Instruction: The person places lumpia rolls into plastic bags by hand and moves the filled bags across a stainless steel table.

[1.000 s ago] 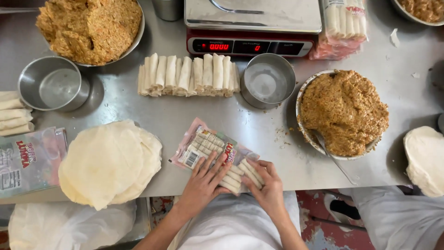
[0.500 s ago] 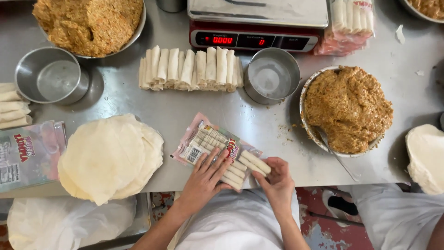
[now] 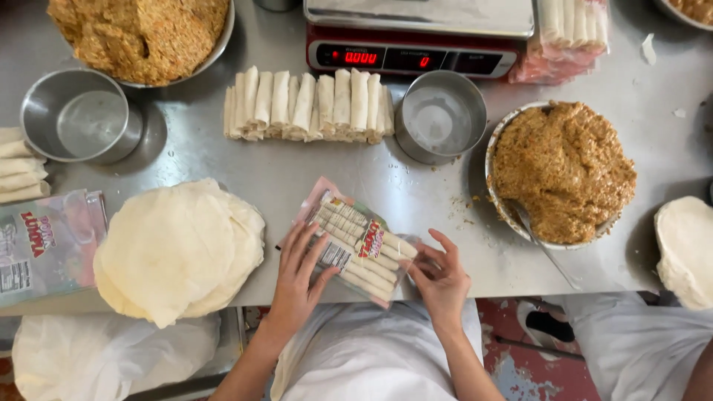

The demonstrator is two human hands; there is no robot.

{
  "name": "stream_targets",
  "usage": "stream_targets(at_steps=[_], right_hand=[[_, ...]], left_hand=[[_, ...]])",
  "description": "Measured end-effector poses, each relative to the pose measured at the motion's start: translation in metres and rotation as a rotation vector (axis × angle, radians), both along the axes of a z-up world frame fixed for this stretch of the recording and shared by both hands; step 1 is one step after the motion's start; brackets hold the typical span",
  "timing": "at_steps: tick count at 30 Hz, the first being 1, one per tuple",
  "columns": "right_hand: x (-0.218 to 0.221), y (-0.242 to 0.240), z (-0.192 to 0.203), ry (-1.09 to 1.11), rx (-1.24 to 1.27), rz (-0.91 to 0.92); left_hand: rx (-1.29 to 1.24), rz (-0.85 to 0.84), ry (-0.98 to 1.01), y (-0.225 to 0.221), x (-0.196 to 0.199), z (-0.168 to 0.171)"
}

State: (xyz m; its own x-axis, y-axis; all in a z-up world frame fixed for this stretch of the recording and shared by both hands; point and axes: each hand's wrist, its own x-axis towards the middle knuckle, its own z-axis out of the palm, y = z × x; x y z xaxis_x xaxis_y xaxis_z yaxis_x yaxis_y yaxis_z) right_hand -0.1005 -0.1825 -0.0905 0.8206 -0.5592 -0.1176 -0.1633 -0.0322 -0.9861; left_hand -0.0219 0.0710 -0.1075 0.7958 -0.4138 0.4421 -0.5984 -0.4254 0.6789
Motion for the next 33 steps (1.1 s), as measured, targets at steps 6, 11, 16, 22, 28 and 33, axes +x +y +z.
stream_targets(at_steps=[6, 11, 16, 22, 28, 33], right_hand=[[-0.008, -0.004, 0.01, 0.092, -0.166, 0.003], [0.009, 0.01, 0.0, 0.094, -0.173, 0.044], [-0.01, -0.006, 0.025, 0.202, 0.049, 0.017], [-0.026, -0.007, 0.003, 0.317, 0.347, 0.151], [-0.021, -0.007, -0.001, 0.232, 0.319, 0.324], [-0.019, -0.007, 0.017, 0.291, 0.147, 0.461]], left_hand=[[-0.074, 0.127, -0.061, 0.0, -0.002, -0.002], [-0.072, 0.135, -0.071, -0.003, -0.001, -0.005], [-0.104, 0.206, -0.117, -0.002, 0.0, 0.005], [-0.073, 0.174, -0.088, -0.004, -0.001, 0.006], [-0.055, 0.184, -0.087, -0.004, -0.001, 0.006], [-0.046, 0.185, -0.093, -0.003, -0.003, 0.002]])
